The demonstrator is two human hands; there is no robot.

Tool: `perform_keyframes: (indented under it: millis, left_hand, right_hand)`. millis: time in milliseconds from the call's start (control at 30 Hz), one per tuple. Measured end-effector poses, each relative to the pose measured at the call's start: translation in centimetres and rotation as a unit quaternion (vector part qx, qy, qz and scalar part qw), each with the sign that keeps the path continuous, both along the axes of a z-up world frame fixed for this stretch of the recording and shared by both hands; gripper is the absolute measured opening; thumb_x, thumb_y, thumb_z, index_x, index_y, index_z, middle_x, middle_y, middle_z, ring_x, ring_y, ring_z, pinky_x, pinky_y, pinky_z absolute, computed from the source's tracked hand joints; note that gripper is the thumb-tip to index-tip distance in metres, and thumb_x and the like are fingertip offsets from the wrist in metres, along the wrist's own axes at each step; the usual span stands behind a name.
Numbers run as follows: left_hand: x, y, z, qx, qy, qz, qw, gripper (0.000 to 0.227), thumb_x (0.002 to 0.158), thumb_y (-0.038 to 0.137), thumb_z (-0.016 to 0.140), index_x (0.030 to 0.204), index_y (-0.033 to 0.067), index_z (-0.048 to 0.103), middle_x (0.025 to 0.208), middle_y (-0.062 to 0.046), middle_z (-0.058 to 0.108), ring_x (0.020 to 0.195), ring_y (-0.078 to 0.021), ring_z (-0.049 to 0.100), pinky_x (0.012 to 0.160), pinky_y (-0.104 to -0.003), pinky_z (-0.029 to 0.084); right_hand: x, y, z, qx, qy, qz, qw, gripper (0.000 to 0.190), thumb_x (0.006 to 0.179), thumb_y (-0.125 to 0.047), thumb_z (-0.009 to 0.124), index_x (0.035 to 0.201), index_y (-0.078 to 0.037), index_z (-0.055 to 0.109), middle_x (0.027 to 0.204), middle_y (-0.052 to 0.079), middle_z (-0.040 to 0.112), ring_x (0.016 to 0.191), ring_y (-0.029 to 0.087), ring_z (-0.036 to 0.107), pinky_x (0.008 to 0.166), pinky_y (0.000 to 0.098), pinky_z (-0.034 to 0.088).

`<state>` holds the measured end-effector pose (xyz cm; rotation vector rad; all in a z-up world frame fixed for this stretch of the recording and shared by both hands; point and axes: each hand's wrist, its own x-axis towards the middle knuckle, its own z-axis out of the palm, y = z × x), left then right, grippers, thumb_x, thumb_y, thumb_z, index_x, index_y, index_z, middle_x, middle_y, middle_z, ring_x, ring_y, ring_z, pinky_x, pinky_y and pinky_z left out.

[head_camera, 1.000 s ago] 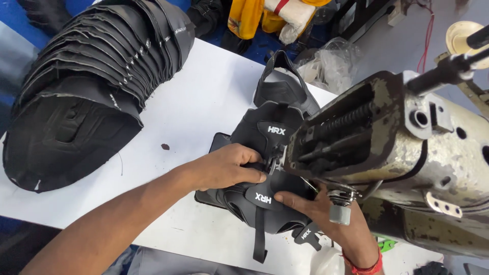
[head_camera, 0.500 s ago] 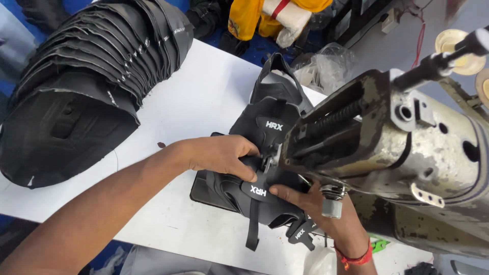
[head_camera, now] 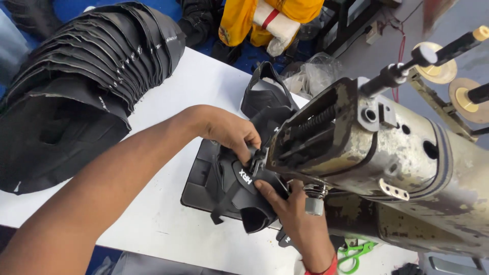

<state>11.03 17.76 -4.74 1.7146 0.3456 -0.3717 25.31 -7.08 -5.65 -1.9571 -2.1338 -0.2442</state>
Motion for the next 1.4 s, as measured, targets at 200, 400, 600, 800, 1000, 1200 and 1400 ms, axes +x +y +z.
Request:
perform_keyframes:
  millis: [200, 400, 600, 800, 1000, 1200, 1400]
  left_hand:
    - [0.0, 0.3, -1.1, 0.032, -0.048, -0.006, 0.998, 0.03, 0.074, 0.012, 0.077, 0.103, 0.005, 0.072, 0.083, 0.001, 0.073, 0.074, -0.0096, 0.066, 0.068, -0.026, 0.05]
    - [-6.8, -7.8, 8.3, 0.315, 0.101, 0.296, 0.896, 0.036, 0.109, 0.033, 0.052, 0.143, 0.0206, 0.051, 0.08, -0.014, 0.075, 0.068, -0.0219, 0.073, 0.065, -0.036, 0.055]
    - [-8.1, -12.4, 3.4, 0.004, -0.031, 0.35, 0.936, 0.055, 0.096, 0.036, 0.062, 0.147, 0.0262, 0.045, 0.083, -0.016, 0.071, 0.064, -0.0216, 0.069, 0.054, -0.035, 0.053]
    - [-5.9, -14.0, 0.9, 0.093, -0.117, 0.397, 0.906, 0.066, 0.092, 0.027, 0.073, 0.142, 0.0131, 0.032, 0.118, -0.016, 0.064, 0.098, -0.0246, 0.072, 0.083, -0.039, 0.055]
    - [-5.9, -14.3, 0.2, 0.015, -0.14, 0.422, 0.895, 0.062, 0.09, 0.017, 0.065, 0.143, 0.0155, 0.033, 0.139, -0.01, 0.055, 0.118, -0.0277, 0.068, 0.095, -0.04, 0.053]
    - [-6.0, -13.5, -2.2, 0.165, -0.214, 0.379, 0.885, 0.064, 0.09, 0.014, 0.073, 0.142, 0.0106, 0.035, 0.138, -0.016, 0.057, 0.118, -0.0305, 0.064, 0.096, -0.042, 0.048]
    - [-6.1, -11.0, 0.0, 0.078, -0.139, 0.318, 0.934, 0.064, 0.085, 0.02, 0.071, 0.137, 0.0163, 0.035, 0.117, -0.007, 0.066, 0.08, -0.0217, 0.075, 0.079, -0.038, 0.056]
  right_hand:
    - [-3.3, 1.6, 2.3, -0.069, 0.326, -0.239, 0.912, 0.046, 0.078, -0.038, 0.084, 0.1, -0.002, 0.067, 0.085, 0.012, 0.071, 0.071, 0.025, 0.07, 0.065, 0.0349, 0.054]
    - [-2.6, 1.3, 0.8, -0.025, 0.263, -0.173, 0.949, 0.06, 0.079, -0.041, 0.081, 0.113, 0.005, 0.061, 0.092, 0.017, 0.07, 0.076, 0.028, 0.07, 0.066, 0.0374, 0.053]
    - [-3.1, 3.0, 2.4, -0.194, 0.312, -0.344, 0.864, 0.065, 0.074, -0.054, 0.081, 0.108, 0.0, 0.069, 0.092, 0.019, 0.077, 0.083, 0.029, 0.074, 0.076, 0.0389, 0.056]
    - [-2.0, 2.5, 0.4, -0.147, 0.277, -0.321, 0.893, 0.074, 0.075, -0.057, 0.08, 0.115, 0.003, 0.061, 0.095, 0.02, 0.072, 0.082, 0.033, 0.071, 0.074, 0.0421, 0.055]
    - [-2.3, 1.1, 0.3, -0.081, 0.389, -0.251, 0.883, 0.047, 0.088, -0.044, 0.071, 0.117, -0.008, 0.062, 0.105, 0.015, 0.069, 0.086, 0.027, 0.071, 0.069, 0.039, 0.056]
    - [-3.7, 1.2, 1.2, -0.078, 0.438, -0.326, 0.834, 0.034, 0.092, -0.037, 0.065, 0.113, -0.011, 0.059, 0.089, 0.014, 0.077, 0.073, 0.025, 0.075, 0.068, 0.0344, 0.055]
    - [-5.2, 0.9, 1.0, -0.048, 0.426, -0.328, 0.842, 0.034, 0.095, -0.035, 0.064, 0.107, -0.004, 0.057, 0.077, 0.018, 0.076, 0.061, 0.028, 0.072, 0.058, 0.0378, 0.053]
